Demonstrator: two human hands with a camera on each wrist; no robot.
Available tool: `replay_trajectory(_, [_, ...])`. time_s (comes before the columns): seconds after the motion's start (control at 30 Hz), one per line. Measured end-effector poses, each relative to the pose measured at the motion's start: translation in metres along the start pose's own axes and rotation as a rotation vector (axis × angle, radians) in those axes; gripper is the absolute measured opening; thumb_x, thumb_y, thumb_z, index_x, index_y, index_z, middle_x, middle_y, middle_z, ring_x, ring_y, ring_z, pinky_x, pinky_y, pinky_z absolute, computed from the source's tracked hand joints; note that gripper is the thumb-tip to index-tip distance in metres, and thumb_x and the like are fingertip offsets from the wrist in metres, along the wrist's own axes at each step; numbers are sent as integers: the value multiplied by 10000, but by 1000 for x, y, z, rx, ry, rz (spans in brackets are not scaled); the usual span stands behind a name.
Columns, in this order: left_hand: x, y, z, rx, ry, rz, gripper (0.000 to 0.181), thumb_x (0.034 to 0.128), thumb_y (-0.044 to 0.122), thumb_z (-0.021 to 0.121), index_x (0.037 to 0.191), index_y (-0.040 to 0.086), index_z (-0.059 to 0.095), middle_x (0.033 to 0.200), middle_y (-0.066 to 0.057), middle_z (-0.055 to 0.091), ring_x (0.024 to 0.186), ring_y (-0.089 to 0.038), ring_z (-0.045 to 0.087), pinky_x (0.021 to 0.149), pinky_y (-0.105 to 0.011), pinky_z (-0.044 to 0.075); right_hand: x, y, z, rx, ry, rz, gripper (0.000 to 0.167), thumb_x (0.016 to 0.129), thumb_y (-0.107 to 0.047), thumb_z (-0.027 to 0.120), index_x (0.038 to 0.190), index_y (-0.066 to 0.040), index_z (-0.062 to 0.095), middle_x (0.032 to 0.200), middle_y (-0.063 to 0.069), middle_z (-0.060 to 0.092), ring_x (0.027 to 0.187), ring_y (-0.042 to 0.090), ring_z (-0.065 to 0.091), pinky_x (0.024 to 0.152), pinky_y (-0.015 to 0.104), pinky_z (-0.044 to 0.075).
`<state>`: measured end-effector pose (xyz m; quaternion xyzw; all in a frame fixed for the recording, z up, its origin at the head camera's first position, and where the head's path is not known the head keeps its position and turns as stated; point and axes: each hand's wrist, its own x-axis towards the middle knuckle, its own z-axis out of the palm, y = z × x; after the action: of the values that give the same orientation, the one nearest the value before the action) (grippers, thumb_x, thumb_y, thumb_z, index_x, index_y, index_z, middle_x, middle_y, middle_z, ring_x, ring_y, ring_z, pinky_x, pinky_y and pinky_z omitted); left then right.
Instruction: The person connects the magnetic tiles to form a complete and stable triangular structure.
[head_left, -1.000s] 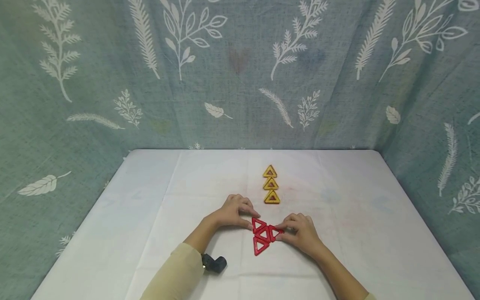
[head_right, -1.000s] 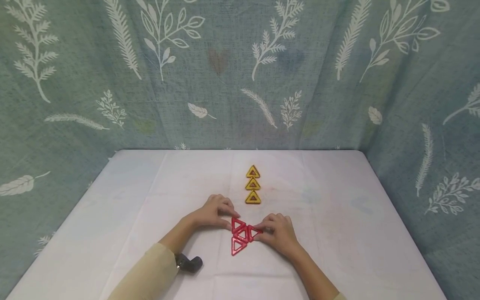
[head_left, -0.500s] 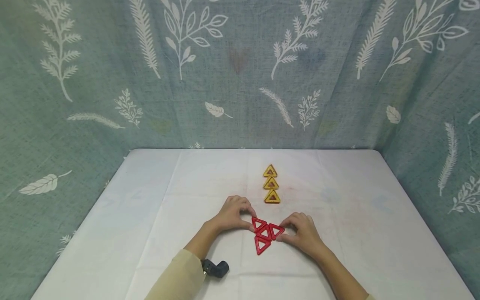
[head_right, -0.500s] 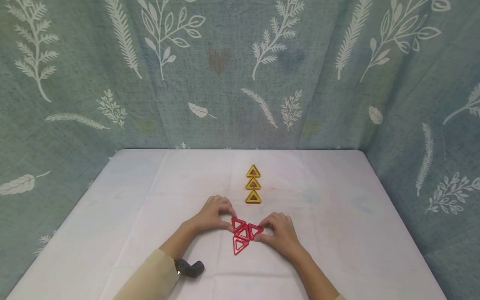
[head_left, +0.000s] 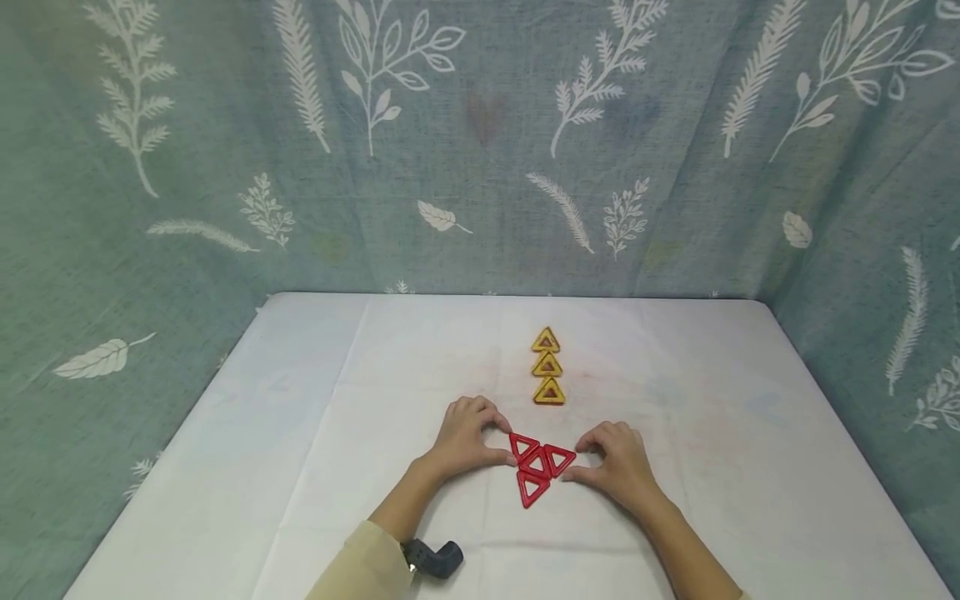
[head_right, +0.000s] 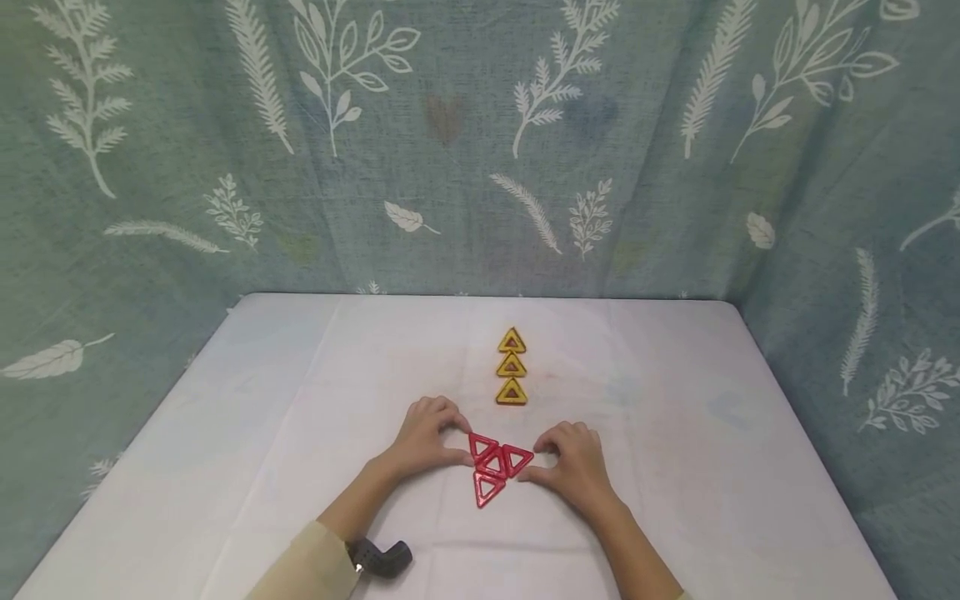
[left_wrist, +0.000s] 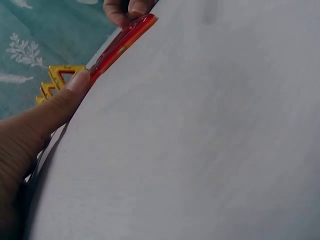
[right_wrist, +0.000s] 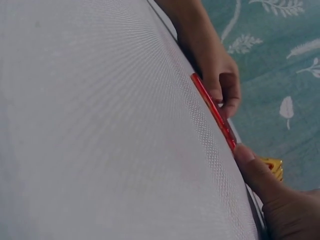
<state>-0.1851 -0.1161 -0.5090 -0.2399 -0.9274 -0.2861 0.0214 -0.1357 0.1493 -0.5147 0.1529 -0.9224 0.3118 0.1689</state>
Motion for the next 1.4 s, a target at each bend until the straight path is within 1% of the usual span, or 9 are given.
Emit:
replay_trajectory(0.17, [-7,7,3,38,27,-8,484,561,537,836,914,268,644,1004,63,509,959,-168,426,914,-406,319,-1,0,-1,-20,28,-21,477,454,-419,913,770,-194,634,735,-114,556,745,62,413,691,299,331])
replay_trajectory(0.37, [-14,17,10,51,81,-73,490,574,548,827,924,248,659,1002,48,508,965,-179,418,903,-404,318,-2,0,-1,-30,40,-36,494,449,-416,916,776,-183,628,739,-103,554,749,63,409,690,304,325])
replay_trajectory(0.43, [-15,19,11,49,88,-88,497,582,552,821,935,243,658,1008,44,510,961,-180,412,897,-401,314,-2,0,-1,-27,43,-38,501,437,-411,915,769,-176,624,732,-96,549,742,69,409,691,313,325])
replay_trajectory(0.6, [-15,21,14,76,91,-89,517,605,567,799,980,248,644,1029,46,511,975,-175,405,901,-397,306,-3,2,1,-41,61,-29,495,436,-420,911,751,-176,616,715,-96,536,730,72,409,690,316,323])
replay_trajectory(0.7, [-16,21,16,94,97,-90,510,612,574,792,981,256,640,1026,52,507,976,-170,402,896,-397,307,-4,3,3,-56,90,-19,481,446,-430,903,738,-173,621,707,-90,537,723,77,411,686,314,319])
replay_trajectory(0.83, [-18,25,16,74,110,-118,495,620,565,793,967,248,640,1015,55,497,972,-173,396,902,-403,302,-5,2,4,-76,131,-8,471,444,-436,891,734,-167,636,707,-69,543,712,94,419,673,319,310])
replay_trajectory(1.03, [-20,33,17,31,150,-176,483,612,550,807,944,239,644,969,55,493,929,-169,391,925,-419,289,-5,-3,4,-58,113,57,473,466,-401,904,788,-148,669,754,-32,578,740,125,443,685,333,313])
replay_trajectory(1.23, [-20,35,16,25,175,-197,477,587,530,830,928,241,664,946,56,515,941,-175,416,923,-418,292,-4,-8,1,-32,84,120,443,500,-363,908,806,-136,683,770,-17,587,765,147,459,707,346,314])
replay_trajectory(1.4, [-20,37,16,7,184,-195,481,580,521,835,930,237,666,937,59,519,925,-166,412,923,-415,290,-5,-10,-1,-27,73,151,430,513,-354,904,817,-132,696,766,-18,587,761,144,461,705,345,314])
